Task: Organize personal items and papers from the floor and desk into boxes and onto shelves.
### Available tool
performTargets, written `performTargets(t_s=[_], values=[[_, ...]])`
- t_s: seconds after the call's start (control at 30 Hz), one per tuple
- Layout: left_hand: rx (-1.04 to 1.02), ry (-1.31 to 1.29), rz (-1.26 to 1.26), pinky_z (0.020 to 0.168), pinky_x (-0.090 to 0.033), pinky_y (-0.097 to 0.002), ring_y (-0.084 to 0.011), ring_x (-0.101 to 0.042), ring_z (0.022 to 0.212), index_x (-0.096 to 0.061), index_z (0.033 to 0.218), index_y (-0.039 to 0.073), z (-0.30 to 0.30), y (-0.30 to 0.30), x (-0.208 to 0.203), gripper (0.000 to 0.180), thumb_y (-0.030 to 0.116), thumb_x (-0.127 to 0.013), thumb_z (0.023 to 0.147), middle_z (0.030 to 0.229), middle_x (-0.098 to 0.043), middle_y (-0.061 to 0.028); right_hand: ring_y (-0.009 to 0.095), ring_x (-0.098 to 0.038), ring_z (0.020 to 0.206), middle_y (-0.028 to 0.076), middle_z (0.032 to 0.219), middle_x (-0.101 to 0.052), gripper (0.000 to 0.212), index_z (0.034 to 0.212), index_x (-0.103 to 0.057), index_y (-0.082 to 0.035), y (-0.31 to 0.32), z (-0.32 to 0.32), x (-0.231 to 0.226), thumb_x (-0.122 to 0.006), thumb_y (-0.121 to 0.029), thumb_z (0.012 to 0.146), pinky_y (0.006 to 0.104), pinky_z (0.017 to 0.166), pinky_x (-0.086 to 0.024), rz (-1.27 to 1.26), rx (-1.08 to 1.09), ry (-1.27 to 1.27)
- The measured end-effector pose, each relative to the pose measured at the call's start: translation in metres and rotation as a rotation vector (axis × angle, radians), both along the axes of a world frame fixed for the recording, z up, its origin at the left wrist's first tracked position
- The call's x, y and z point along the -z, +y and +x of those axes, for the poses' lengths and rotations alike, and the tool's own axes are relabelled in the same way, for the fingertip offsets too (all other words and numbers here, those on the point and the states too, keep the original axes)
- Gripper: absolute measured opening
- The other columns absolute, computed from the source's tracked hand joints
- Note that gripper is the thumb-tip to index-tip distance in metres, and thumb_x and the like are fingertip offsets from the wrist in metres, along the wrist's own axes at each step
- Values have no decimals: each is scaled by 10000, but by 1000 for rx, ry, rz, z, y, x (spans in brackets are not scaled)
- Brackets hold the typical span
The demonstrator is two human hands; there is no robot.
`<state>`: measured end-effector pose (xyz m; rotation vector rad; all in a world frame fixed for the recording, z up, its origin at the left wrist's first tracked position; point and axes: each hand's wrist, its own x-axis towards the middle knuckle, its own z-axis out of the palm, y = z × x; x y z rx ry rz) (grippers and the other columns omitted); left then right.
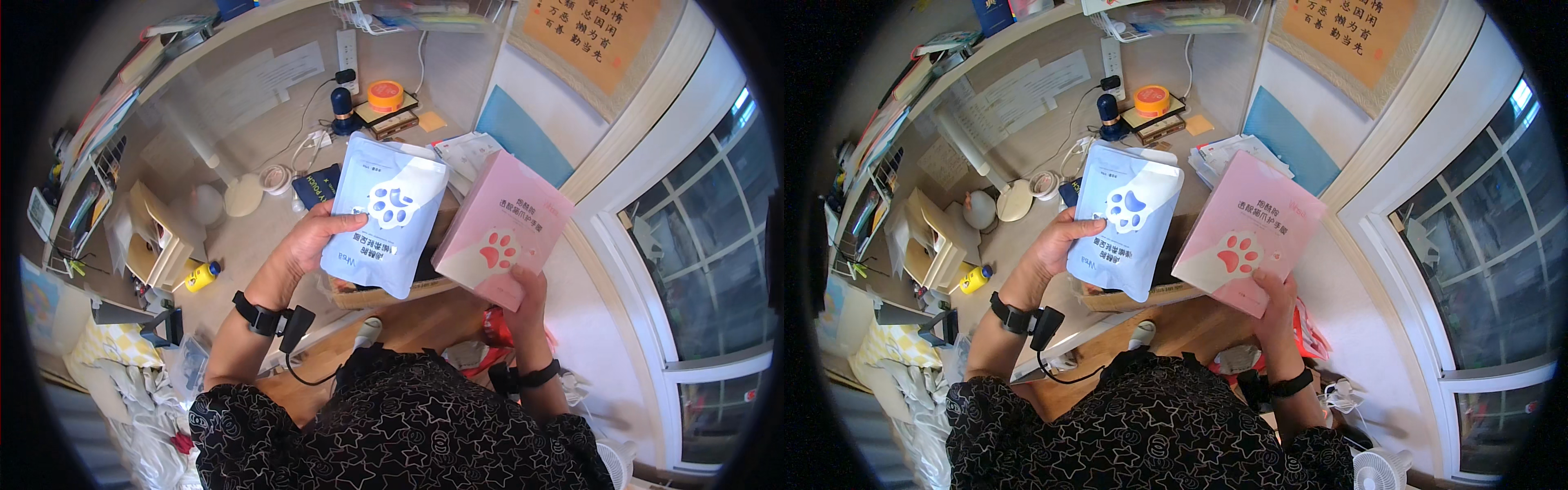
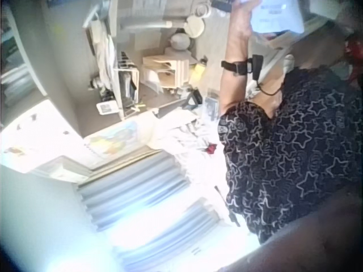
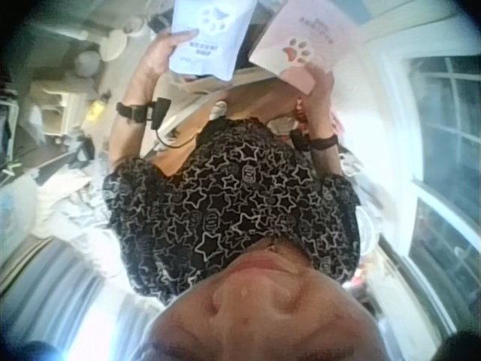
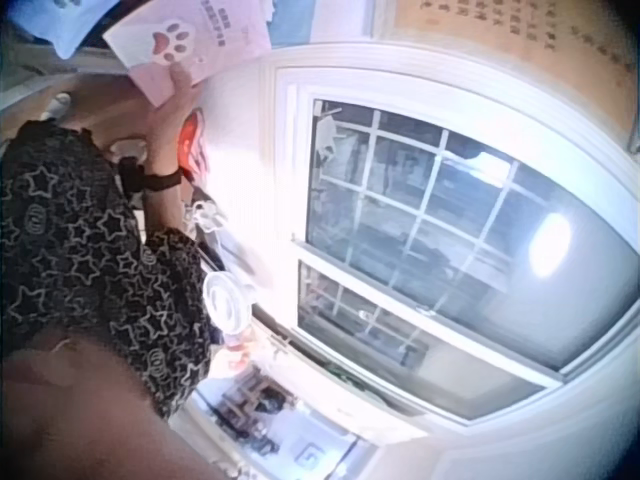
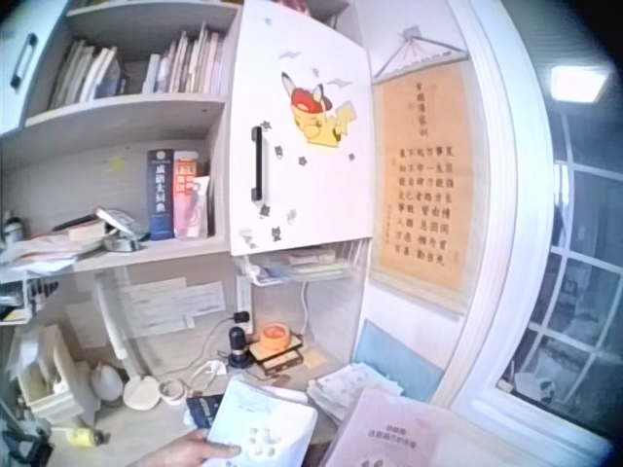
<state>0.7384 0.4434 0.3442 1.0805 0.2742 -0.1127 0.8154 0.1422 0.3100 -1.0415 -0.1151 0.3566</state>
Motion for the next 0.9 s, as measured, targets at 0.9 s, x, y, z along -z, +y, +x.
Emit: performTargets(t_s=[0.9], values=[[1034, -224, 1588, 642, -430, -340, -241, -588, 747, -605, 936, 39, 68, -69, -139, 296, 171, -673, 680, 809, -630, -106, 198, -559, 983, 125, 1136, -526, 460, 1215, -392, 16, 33, 55, -5, -552, -144, 814, 311, 812, -475, 13, -319, -112]])
